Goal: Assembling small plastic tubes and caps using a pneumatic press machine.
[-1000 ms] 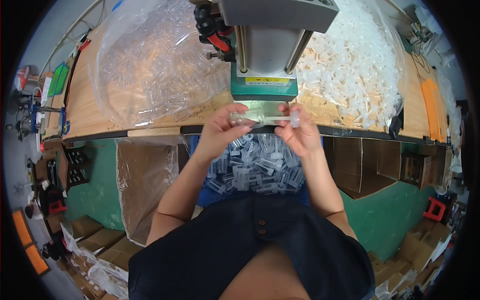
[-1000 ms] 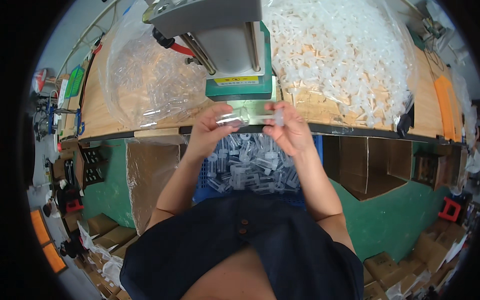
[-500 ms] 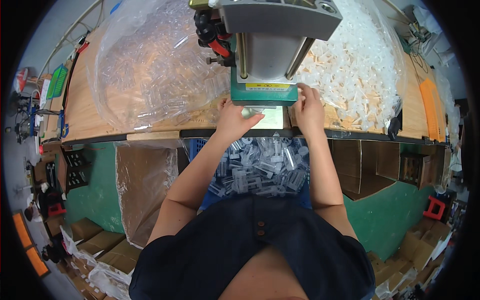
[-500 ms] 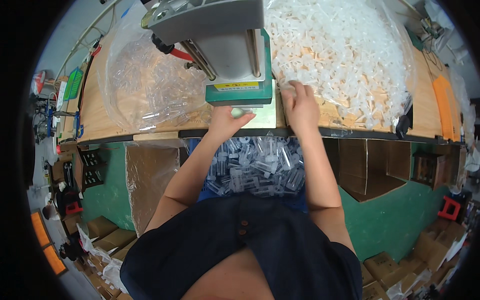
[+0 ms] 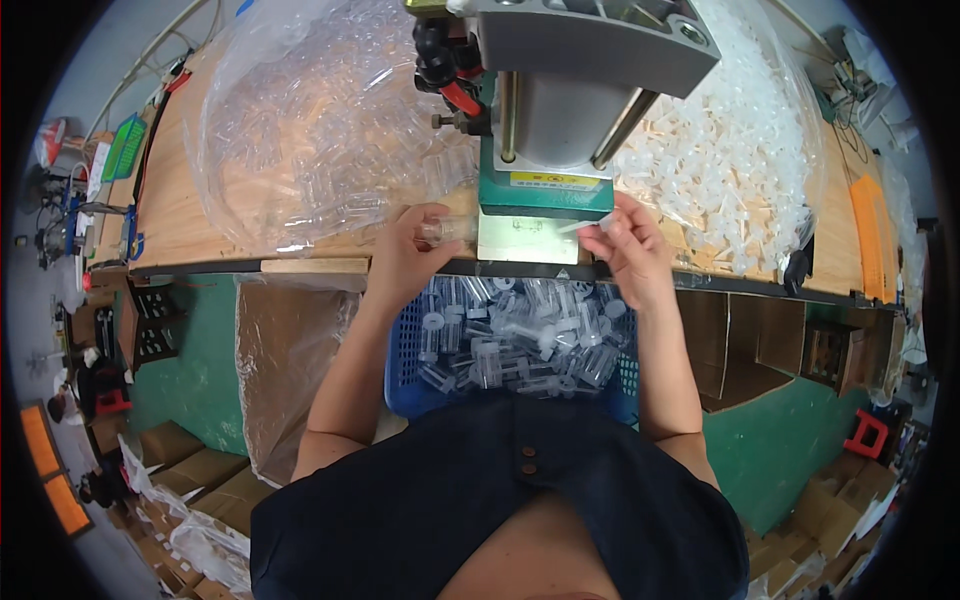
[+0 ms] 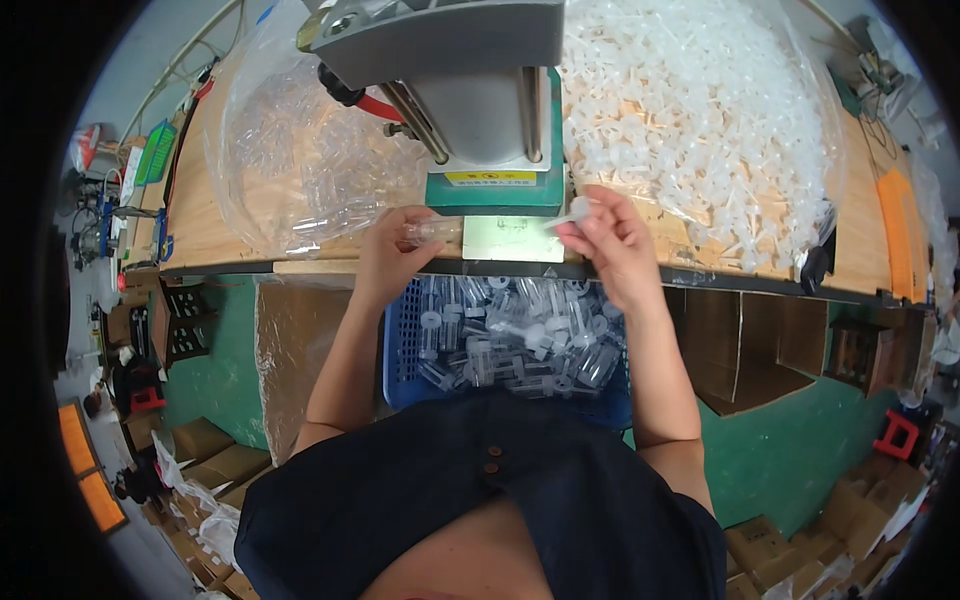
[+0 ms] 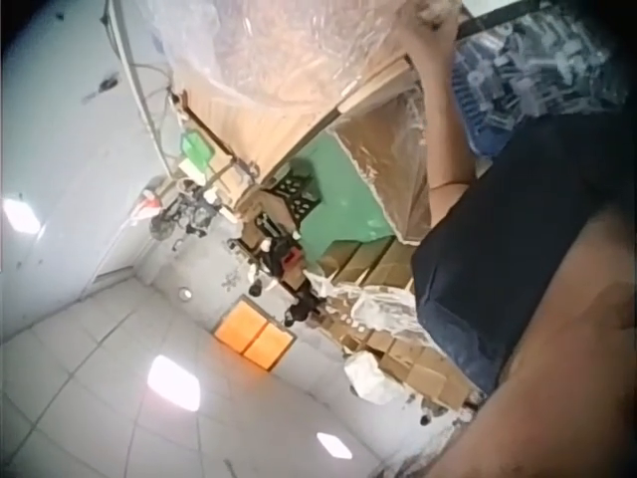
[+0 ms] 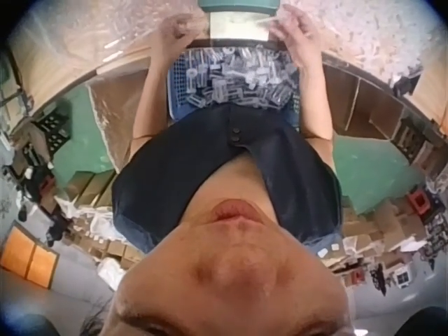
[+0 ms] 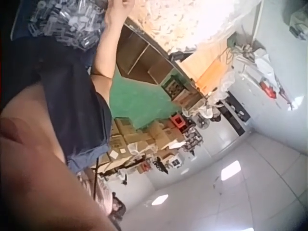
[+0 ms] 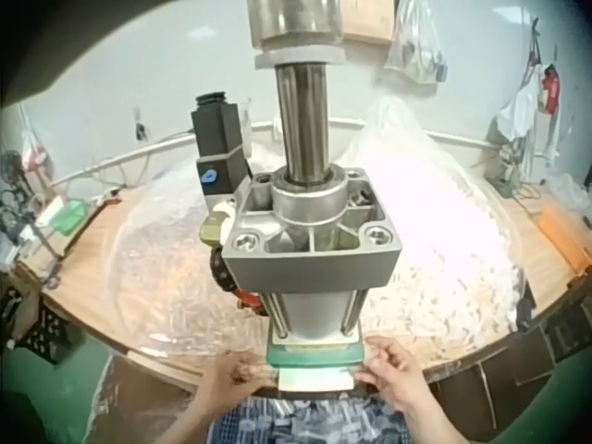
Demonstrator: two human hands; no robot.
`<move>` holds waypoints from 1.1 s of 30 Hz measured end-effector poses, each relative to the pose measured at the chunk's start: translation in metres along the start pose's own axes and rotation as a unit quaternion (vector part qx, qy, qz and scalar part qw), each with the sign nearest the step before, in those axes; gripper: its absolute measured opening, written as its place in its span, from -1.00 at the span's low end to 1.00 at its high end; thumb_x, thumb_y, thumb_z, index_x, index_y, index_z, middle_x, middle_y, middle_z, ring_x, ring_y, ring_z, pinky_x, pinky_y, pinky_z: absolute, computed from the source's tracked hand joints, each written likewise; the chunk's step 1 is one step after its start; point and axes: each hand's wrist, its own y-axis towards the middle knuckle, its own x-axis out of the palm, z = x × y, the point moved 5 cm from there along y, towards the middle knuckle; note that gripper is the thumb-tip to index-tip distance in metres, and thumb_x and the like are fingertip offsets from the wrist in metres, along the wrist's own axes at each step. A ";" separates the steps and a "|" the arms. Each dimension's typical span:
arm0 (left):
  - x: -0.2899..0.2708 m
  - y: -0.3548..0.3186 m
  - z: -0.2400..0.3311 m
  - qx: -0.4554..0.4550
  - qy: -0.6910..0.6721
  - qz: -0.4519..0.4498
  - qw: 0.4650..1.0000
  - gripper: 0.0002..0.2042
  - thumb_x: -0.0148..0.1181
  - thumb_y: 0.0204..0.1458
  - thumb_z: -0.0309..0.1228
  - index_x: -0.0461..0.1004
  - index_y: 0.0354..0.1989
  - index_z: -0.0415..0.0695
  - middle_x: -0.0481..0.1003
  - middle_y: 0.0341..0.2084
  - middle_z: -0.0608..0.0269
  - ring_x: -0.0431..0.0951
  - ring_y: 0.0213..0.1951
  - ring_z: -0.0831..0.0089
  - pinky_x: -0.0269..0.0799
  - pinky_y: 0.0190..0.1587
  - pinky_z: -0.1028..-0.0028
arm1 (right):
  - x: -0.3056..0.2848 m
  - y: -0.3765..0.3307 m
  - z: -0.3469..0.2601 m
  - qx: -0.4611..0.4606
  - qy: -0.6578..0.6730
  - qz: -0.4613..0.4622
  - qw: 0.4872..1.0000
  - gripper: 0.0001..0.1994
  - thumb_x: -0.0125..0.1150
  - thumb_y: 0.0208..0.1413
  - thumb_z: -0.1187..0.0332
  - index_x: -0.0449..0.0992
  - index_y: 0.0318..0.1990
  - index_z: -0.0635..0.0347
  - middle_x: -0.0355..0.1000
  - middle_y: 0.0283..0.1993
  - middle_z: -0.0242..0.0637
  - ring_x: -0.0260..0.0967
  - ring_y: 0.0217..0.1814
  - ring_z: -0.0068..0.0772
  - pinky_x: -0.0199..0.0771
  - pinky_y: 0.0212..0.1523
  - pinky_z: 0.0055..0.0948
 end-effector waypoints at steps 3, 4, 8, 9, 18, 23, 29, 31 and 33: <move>0.043 -0.016 0.004 -0.024 -0.396 -0.107 0.911 -0.59 0.21 -0.05 -0.71 0.35 0.02 -0.19 0.46 -0.10 0.23 0.51 -0.08 0.49 0.46 -0.06 0.50 | 0.022 -0.008 0.029 -0.004 0.135 -0.040 0.990 -0.72 0.10 0.22 0.40 0.39 0.05 0.25 0.45 -0.02 -0.17 0.47 -0.09 -0.33 0.51 -0.06 -0.46; 0.053 -0.016 0.008 -0.024 -0.397 -0.109 0.911 -0.59 0.21 -0.05 -0.71 0.35 0.02 -0.19 0.46 -0.10 0.23 0.51 -0.08 0.49 0.46 -0.06 0.50 | 0.026 -0.009 0.040 -0.018 0.156 -0.057 0.986 -0.73 0.10 0.21 0.39 0.40 0.04 0.25 0.45 0.00 -0.17 0.45 -0.09 -0.36 0.49 -0.08 -0.50; 0.075 -0.004 0.032 0.119 -0.330 -0.100 0.931 -0.56 0.23 -0.04 -0.63 0.33 0.06 -0.20 0.49 -0.12 0.23 0.53 -0.07 0.43 0.44 -0.02 0.45 | 0.056 -0.014 0.032 -0.059 -0.063 -0.084 0.993 -0.66 0.20 0.12 0.51 0.38 0.07 0.24 0.44 -0.13 -0.34 0.35 -0.16 -0.61 0.38 -0.17 -0.63; 0.072 -0.001 0.039 0.181 -0.143 -0.061 0.971 -0.60 0.26 -0.04 -0.57 0.38 0.02 -0.22 0.51 -0.14 0.25 0.53 -0.07 0.43 0.43 -0.03 0.43 | 0.052 -0.010 0.034 -0.093 -0.170 -0.066 0.979 -0.63 0.22 0.07 0.57 0.37 0.06 0.25 0.41 -0.19 -0.39 0.32 -0.18 -0.67 0.36 -0.20 -0.65; 0.090 0.044 -0.013 0.095 -0.006 -0.029 0.995 -0.63 0.36 -0.18 -0.13 0.55 -0.16 0.06 0.53 -0.15 0.28 0.40 0.02 0.28 -0.04 0.17 0.12 | -0.024 0.039 -0.030 -0.259 -0.536 0.149 0.790 -0.73 0.19 0.11 0.44 0.46 -0.02 0.21 0.46 -0.20 -0.22 0.40 -0.32 -0.46 0.40 -0.28 -0.50; 0.076 0.041 0.007 0.075 0.093 -0.135 0.984 -0.55 0.33 -0.17 -0.12 0.51 -0.07 0.01 0.52 -0.14 0.18 0.39 0.07 0.20 0.07 0.17 0.07 | -0.038 0.066 -0.044 -0.191 -0.698 0.175 0.667 -0.72 0.17 0.11 0.33 0.48 -0.01 0.09 0.48 -0.23 -0.12 0.46 -0.30 -0.17 0.45 -0.26 -0.32; -0.009 0.073 -0.006 0.194 0.329 -0.102 0.919 -0.52 0.17 -0.10 -0.33 0.39 0.09 -0.01 0.37 0.09 0.13 0.41 0.04 0.15 0.33 0.09 0.24 | -0.035 0.051 -0.045 0.008 -0.779 0.020 0.626 -0.72 0.17 0.09 0.31 0.47 -0.02 -0.01 0.47 -0.36 -0.19 0.47 -0.32 -0.21 0.42 -0.30 -0.32; -0.019 0.084 -0.023 0.262 0.464 -0.024 0.846 -0.52 0.15 -0.12 -0.37 0.39 0.08 -0.02 0.37 0.08 0.15 0.45 0.00 0.16 0.34 0.07 0.22 | -0.034 0.040 -0.053 -0.026 -0.647 0.062 0.759 -0.73 0.15 0.12 0.38 0.46 -0.01 0.05 0.42 -0.45 -0.34 0.38 -0.43 -0.51 0.36 -0.39 -0.50; -0.014 0.083 -0.021 0.322 0.489 -0.026 0.810 -0.51 0.26 -0.20 -0.29 0.44 -0.02 -0.17 0.41 0.02 0.09 0.47 -0.10 0.08 0.41 -0.06 0.16 | -0.031 0.031 -0.049 -0.043 -0.475 0.068 0.876 -0.73 0.13 0.16 0.37 0.44 0.01 0.10 0.39 -0.45 -0.41 0.31 -0.44 -0.61 0.31 -0.41 -0.57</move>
